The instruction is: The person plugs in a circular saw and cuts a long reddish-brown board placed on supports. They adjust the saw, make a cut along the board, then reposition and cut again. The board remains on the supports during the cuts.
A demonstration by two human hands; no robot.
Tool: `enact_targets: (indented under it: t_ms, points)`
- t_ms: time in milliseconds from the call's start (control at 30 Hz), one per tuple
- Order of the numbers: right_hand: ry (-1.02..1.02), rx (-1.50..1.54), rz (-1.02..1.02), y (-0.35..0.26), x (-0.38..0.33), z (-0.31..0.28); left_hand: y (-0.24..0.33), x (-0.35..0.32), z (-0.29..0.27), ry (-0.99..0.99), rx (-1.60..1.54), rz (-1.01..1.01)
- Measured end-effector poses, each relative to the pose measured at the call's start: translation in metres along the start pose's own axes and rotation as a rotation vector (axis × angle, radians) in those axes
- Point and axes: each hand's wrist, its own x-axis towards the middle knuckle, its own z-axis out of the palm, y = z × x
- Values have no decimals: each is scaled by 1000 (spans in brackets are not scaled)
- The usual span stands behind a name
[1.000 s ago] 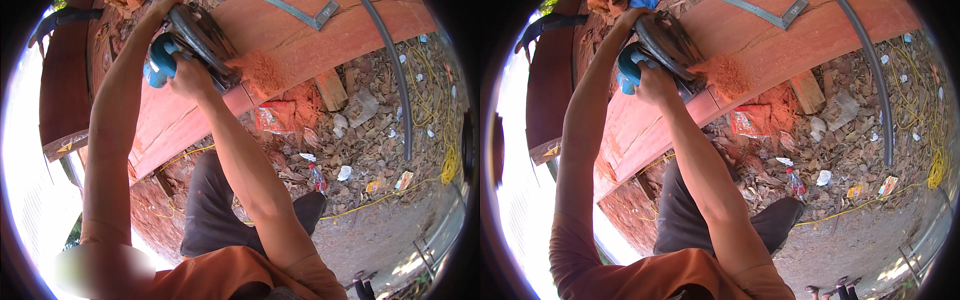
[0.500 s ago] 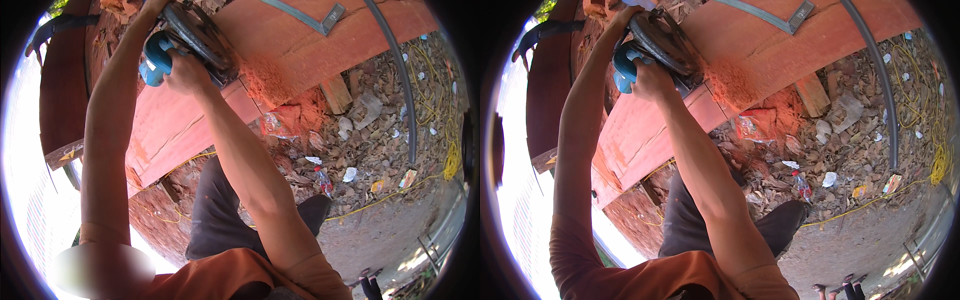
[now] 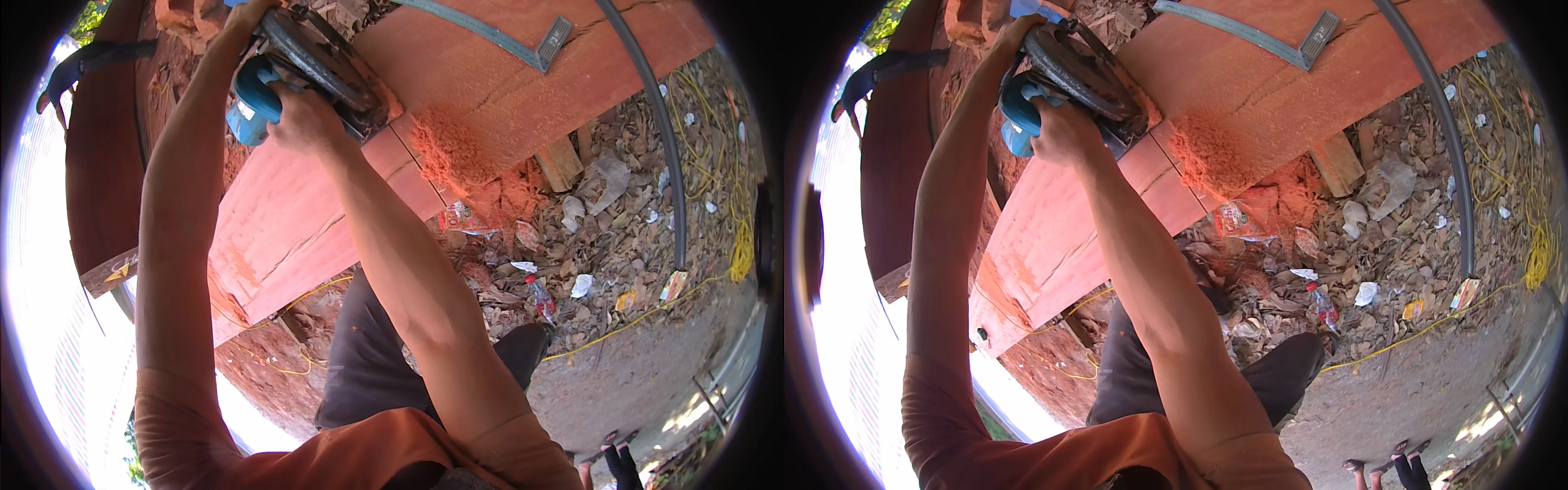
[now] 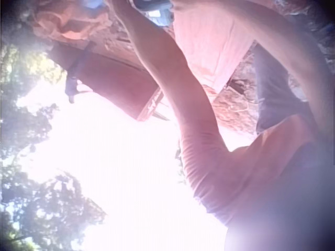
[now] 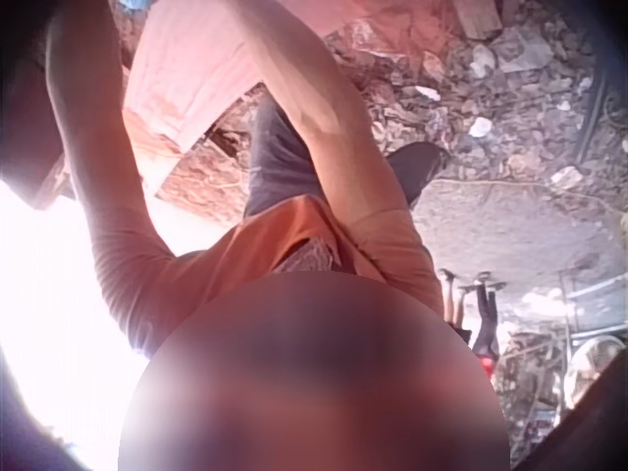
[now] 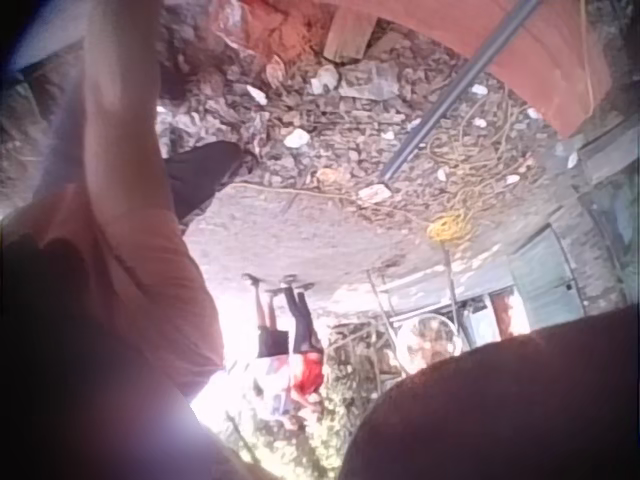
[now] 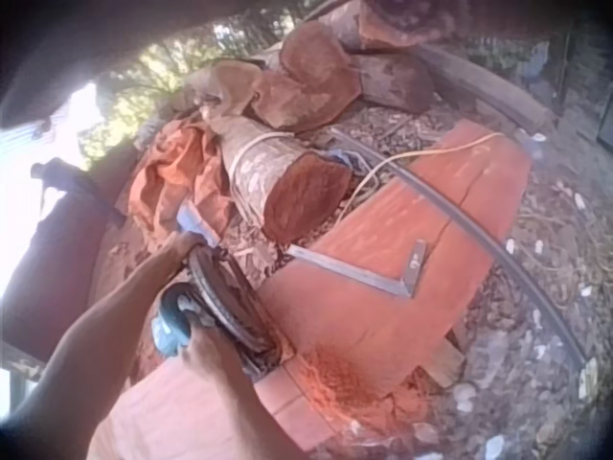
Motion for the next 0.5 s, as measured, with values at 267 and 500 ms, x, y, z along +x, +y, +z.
enact_targets:
  t_ms: [267, 500]
  points:
    - [28, -21, -17, 2, 8, 3, 26, -64, -7, -142, -137, 138]
    - [142, -9, -98, 8, 4, 10, 40, -46, 15, -70, 128, -6]
